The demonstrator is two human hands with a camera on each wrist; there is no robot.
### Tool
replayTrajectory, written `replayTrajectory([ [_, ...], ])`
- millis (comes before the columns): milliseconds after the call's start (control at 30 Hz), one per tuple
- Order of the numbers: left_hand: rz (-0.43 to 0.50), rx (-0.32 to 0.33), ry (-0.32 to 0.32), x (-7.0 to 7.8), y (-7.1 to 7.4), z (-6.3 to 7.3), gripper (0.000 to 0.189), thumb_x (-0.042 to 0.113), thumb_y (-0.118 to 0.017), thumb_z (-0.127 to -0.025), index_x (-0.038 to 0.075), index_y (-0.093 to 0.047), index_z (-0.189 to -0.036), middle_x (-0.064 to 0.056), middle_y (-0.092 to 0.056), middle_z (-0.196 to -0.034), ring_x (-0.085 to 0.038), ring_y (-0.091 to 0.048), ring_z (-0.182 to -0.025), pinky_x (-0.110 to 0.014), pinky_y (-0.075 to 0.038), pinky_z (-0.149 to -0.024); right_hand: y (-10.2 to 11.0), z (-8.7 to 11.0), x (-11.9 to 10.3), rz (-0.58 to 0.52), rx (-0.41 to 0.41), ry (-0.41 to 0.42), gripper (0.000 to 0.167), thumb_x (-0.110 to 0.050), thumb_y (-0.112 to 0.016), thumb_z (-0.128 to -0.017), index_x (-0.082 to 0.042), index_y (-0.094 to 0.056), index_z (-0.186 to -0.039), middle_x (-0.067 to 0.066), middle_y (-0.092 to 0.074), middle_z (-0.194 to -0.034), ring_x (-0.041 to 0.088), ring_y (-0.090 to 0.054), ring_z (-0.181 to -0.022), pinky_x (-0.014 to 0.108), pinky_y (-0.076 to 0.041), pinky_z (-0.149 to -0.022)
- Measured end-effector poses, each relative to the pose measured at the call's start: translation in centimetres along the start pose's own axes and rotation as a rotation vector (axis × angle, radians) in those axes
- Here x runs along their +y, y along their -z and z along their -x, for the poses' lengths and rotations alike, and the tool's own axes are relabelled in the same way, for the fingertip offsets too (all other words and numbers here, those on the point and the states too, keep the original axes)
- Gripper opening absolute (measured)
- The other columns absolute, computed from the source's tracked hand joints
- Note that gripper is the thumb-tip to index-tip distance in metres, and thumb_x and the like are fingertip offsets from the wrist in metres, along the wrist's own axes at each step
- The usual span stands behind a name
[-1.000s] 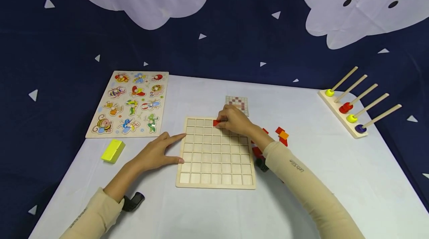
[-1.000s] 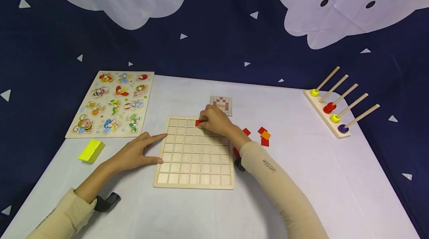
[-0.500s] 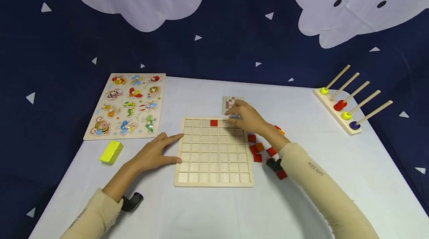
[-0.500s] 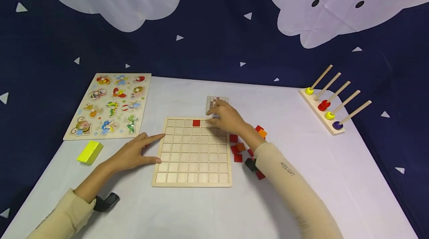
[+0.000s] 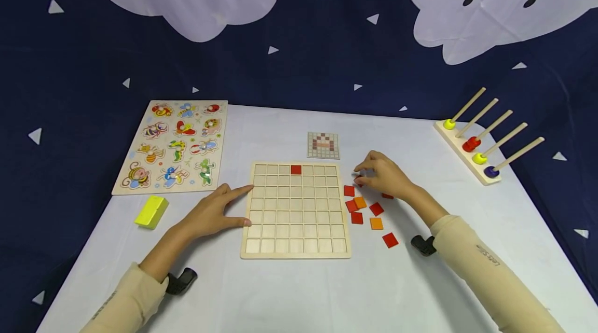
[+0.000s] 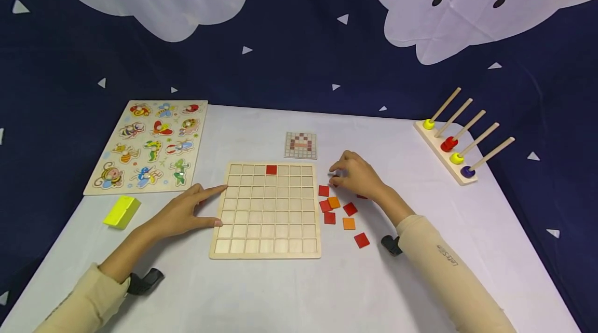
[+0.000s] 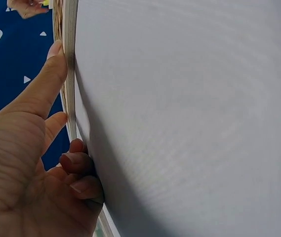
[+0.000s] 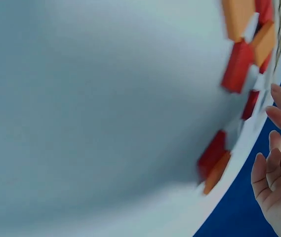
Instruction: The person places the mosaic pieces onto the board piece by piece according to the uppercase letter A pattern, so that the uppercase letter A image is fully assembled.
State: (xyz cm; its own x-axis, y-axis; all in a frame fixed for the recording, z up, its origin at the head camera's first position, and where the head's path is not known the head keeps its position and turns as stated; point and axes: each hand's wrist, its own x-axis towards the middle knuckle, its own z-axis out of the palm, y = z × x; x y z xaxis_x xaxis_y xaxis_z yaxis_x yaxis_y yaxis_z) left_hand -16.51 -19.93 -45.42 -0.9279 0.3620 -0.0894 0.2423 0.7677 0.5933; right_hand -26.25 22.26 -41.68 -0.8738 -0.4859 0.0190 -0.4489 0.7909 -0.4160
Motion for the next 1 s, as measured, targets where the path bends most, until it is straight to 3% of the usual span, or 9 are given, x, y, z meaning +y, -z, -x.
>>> replayTrajectory([
  [333, -0.003, 0.002, 0.001, 0.0, 0.1, 0.1, 0.087, 0.050, -0.082, -0.075, 0.024, -0.046, -0.150, -0.002, -0.041, -0.086, -0.014, -0.032, -0.068, -0.027, -0.030, -0.059, -0.3, 1.5, 1.5, -0.014, -0.003, 0.001, 0.028, -0.016, -0.082, -0.082, -0.005, -0.076, -0.107, 0.009, -0.056, -0.091, 0.022, -0.048, -0.082, 0.033, -0.039, -0.072],
  [1000, 0.005, 0.000, 0.002, -0.2, -0.1, 0.0, 0.087, 0.050, -0.082, -0.076, 0.024, -0.046, -0.150, -0.002, -0.042, -0.087, -0.014, -0.032, -0.069, -0.027, -0.030, -0.059, -0.7, 0.7, 2.0, 0.028, 0.018, 0.074, 0.020, -0.017, -0.087, -0.076, -0.005, -0.076, -0.088, 0.003, -0.055, -0.086, 0.017, -0.049, -0.080, 0.032, -0.043, -0.072],
])
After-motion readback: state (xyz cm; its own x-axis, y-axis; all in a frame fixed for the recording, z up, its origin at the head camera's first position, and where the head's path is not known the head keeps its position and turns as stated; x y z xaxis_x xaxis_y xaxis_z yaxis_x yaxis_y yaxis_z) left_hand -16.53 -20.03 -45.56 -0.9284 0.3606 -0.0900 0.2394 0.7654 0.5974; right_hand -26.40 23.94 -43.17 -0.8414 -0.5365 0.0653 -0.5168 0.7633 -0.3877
